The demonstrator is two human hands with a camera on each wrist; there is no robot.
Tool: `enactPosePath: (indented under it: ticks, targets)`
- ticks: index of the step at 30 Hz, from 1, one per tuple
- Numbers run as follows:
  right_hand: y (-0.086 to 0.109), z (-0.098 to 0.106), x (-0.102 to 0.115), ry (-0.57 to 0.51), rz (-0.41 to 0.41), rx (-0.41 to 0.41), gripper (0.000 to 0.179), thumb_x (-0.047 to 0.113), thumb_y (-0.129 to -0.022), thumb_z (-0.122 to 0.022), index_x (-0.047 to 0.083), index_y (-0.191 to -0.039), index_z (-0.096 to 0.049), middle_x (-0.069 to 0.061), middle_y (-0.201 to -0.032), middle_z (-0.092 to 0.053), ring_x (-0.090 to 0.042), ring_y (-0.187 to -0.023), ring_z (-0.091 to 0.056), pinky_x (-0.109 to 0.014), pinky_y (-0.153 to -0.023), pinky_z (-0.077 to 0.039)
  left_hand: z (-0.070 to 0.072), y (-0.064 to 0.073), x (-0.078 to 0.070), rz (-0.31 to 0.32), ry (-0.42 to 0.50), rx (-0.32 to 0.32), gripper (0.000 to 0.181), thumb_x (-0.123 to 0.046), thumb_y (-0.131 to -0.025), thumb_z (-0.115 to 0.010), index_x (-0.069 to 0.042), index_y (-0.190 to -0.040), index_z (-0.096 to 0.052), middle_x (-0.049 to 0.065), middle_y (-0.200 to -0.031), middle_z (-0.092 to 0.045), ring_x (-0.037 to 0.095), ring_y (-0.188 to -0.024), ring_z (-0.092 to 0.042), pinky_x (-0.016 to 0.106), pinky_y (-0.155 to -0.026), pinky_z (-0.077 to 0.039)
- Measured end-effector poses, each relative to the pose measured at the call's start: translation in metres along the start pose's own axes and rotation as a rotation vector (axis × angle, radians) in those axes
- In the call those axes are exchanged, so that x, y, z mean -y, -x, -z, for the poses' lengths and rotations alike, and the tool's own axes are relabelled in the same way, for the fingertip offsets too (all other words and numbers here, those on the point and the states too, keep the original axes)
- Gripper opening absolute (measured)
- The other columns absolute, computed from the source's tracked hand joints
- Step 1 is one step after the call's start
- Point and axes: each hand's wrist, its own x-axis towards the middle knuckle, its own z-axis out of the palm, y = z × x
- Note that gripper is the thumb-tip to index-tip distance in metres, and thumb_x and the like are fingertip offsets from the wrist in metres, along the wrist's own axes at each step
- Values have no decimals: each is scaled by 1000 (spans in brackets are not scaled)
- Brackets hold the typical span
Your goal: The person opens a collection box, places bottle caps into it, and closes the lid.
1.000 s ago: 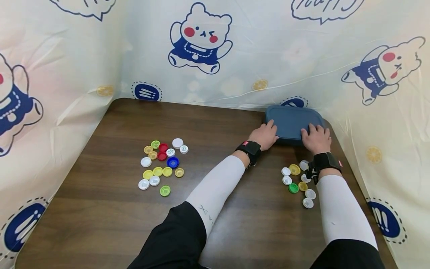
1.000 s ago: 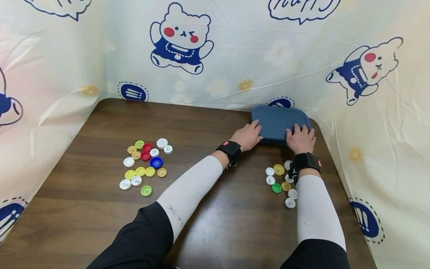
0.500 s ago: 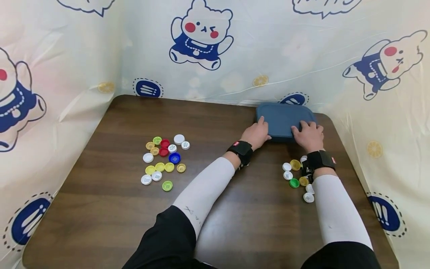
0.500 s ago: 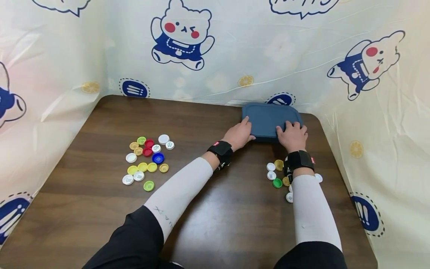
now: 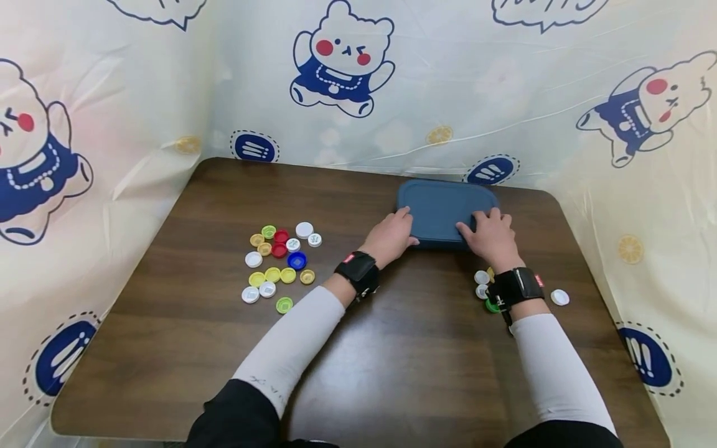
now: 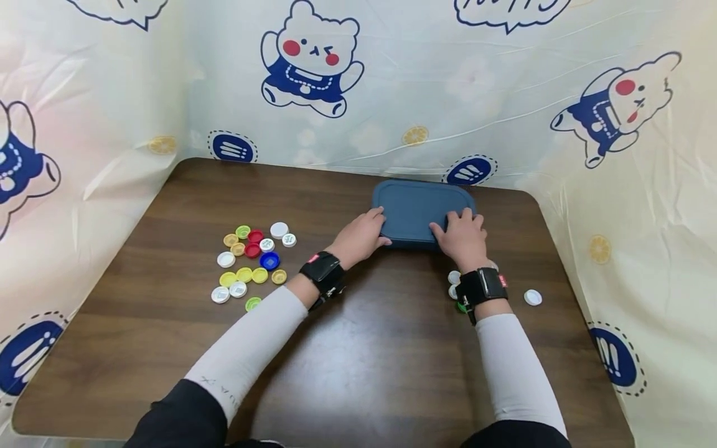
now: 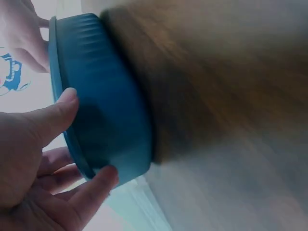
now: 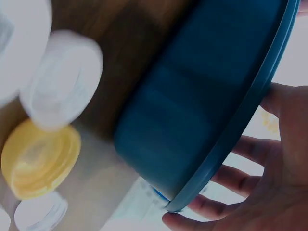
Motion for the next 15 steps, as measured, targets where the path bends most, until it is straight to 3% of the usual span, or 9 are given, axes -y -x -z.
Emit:
enactPosePath:
  ticks: [6,15]
  targets:
    - [26,-9,25,8,79,-21,66,50,-105,-46,-5,-143,-49,-33,-137,-40,-57,-123,-33,-71,-91,-42,8,41,17,14,23,32,56,-35,-101,-61,1,-142,-53,17,-158,-38,32,-138,-48,36,-111,-43]
    - [62,-23,55,57,157,-76,63,47,-105,-48,-2,-144,-52,-29,-132,-48,-53,-120,-38,-69,-91,-44,20,97,32,11,95,19,58,-33,-100,-65,4,-143,-52,19,-158,-38,34,-142,-44,41,-116,-37]
